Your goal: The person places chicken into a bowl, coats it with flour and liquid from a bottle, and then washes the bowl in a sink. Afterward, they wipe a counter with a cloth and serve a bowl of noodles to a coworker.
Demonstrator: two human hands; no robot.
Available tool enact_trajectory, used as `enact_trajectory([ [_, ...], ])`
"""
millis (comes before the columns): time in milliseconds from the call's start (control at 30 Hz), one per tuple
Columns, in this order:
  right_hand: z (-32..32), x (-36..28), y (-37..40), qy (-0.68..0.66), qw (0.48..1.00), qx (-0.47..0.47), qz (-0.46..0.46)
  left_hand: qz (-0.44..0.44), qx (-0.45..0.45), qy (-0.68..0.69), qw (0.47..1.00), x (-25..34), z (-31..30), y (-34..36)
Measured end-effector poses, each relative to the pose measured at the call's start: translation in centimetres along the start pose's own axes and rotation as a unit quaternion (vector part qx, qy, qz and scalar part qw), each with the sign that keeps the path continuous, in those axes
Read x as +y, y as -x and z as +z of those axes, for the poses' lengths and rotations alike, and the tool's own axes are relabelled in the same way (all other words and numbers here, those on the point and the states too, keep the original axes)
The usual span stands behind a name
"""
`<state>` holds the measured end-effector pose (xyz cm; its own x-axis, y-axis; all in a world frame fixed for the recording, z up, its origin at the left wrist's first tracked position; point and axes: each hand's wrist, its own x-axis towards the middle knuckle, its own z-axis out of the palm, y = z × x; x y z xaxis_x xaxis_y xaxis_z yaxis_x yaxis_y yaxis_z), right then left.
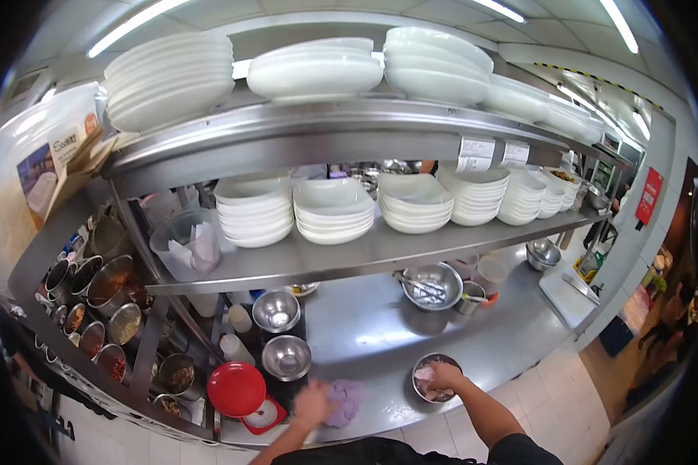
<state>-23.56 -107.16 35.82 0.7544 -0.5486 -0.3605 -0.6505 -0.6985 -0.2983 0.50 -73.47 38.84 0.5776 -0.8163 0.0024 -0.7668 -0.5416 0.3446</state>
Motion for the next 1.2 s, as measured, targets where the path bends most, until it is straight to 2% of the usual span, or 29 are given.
enact_trajectory([
  [33,-0.3,1.4,-0.5,-0.03,0.999,-0.035,0.009,-0.035,-0.029,-0.016,0.999,0.7,3.1,0.4],
  [67,-0.5,2.6,-0.7,-0.031,0.999,-0.029,0.003,-0.032,0.0,0.051,0.998,-0.8,6.5,0.0],
  [100,-0.6,3.7,-0.8,-0.069,0.998,-0.012,0.004,-0.032,0.006,0.046,0.998,-1.3,7.3,-0.6],
  [167,-0.2,5.1,-0.9,-0.107,0.994,0.007,0.004,-0.019,-0.044,0.024,0.999,-1.3,7.9,-1.5],
  [200,0.3,5.7,-0.8,-0.058,0.998,0.032,0.0,-0.02,-0.042,0.023,0.999,-1.3,7.8,-1.6],
  [233,0.0,5.5,-0.1,-0.011,0.998,0.056,-0.003,0.018,-0.054,0.008,0.998,-1.5,7.3,-1.6],
  [267,0.3,4.9,0.7,0.092,0.989,0.112,0.017,0.058,-0.067,-0.008,0.996,-1.8,6.7,-1.6],
  [300,0.1,4.3,1.2,0.086,0.99,0.11,0.02,0.06,-0.072,-0.012,0.996,-2.9,6.6,-2.7],
  [367,-0.1,4.0,2.2,0.074,0.988,0.137,0.018,0.148,-0.25,-0.065,0.955,-4.8,6.3,-6.7],
  [400,-0.9,3.9,2.6,0.054,0.992,0.114,0.026,0.127,-0.182,-0.016,0.975,0.3,-1.3,-7.0],
  [433,-2.2,3.7,2.7,0.051,0.992,0.115,0.027,0.062,-0.147,-0.031,0.987,7.9,-11.4,-5.8],
  [467,-3.3,3.4,2.8,0.037,0.995,0.088,0.038,0.166,-0.01,-0.035,0.985,8.8,-14.5,-7.6],
  [500,-3.7,3.6,3.0,0.023,0.997,0.061,0.049,0.194,0.076,-0.001,0.978,12.3,-19.8,-8.3],
  [533,-3.9,4.1,3.1,0.059,0.994,0.09,0.035,0.192,0.165,0.008,0.967,16.3,-25.0,-7.9],
  [567,-4.1,4.8,2.8,0.06,0.993,0.092,0.034,0.257,0.25,-0.027,0.933,18.9,-29.4,-8.2],
  [600,-4.2,5.6,2.2,0.036,0.994,0.102,0.024,0.26,0.329,-0.065,0.906,21.2,-32.9,-8.4],
  [633,-4.3,6.4,1.8,0.012,0.994,0.112,0.015,0.318,0.405,-0.101,0.851,22.7,-36.0,-9.4],
  [667,-4.3,7.0,1.7,0.014,0.993,0.112,0.015,0.306,0.401,-0.079,0.86,25.2,-39.5,-9.6],
  [700,-4.3,7.3,1.6,0.002,0.991,0.131,-0.021,0.334,0.465,-0.125,0.811,26.5,-42.1,-11.2],
  [733,-4.3,7.4,1.6,-0.01,0.987,0.15,-0.056,0.338,0.472,-0.133,0.803,28.5,-44.7,-12.3],
  [767,-4.3,7.9,0.6,-0.01,0.987,0.149,-0.052,0.343,0.48,-0.139,0.795,30.5,-47.0,-13.4],
  [833,-4.3,8.7,-2.0,-0.098,0.987,0.059,-0.113,0.386,0.47,-0.169,0.775,34.0,-50.6,-16.6],
  [933,-5.7,8.0,-1.6,-0.078,0.995,0.034,-0.05,0.377,0.438,-0.175,0.797,38.2,-53.0,-20.4],
  [1000,-5.0,7.3,-0.1,-0.035,0.998,0.017,-0.047,0.324,0.337,-0.175,0.866,39.9,-53.7,-22.1],
  [1033,-3.9,7.0,0.5,0.003,0.999,0.0,-0.045,0.327,0.338,-0.174,0.865,40.6,-54.1,-22.0],
  [1067,-1.3,7.1,0.2,0.052,0.988,0.142,-0.021,0.314,0.287,-0.174,0.888,41.3,-54.6,-21.5],
  [1100,-1.2,7.3,-0.2,0.05,0.988,0.144,-0.019,0.301,0.236,-0.175,0.907,41.8,-55.1,-21.4],
  [1167,-0.2,7.6,-0.8,0.045,0.987,0.151,-0.019,0.324,0.238,-0.171,0.899,41.7,-56.8,-22.6],
  [1200,-1.6,7.1,0.1,0.019,0.993,0.111,-0.018,0.344,0.239,-0.163,0.893,41.5,-57.2,-23.3],
])
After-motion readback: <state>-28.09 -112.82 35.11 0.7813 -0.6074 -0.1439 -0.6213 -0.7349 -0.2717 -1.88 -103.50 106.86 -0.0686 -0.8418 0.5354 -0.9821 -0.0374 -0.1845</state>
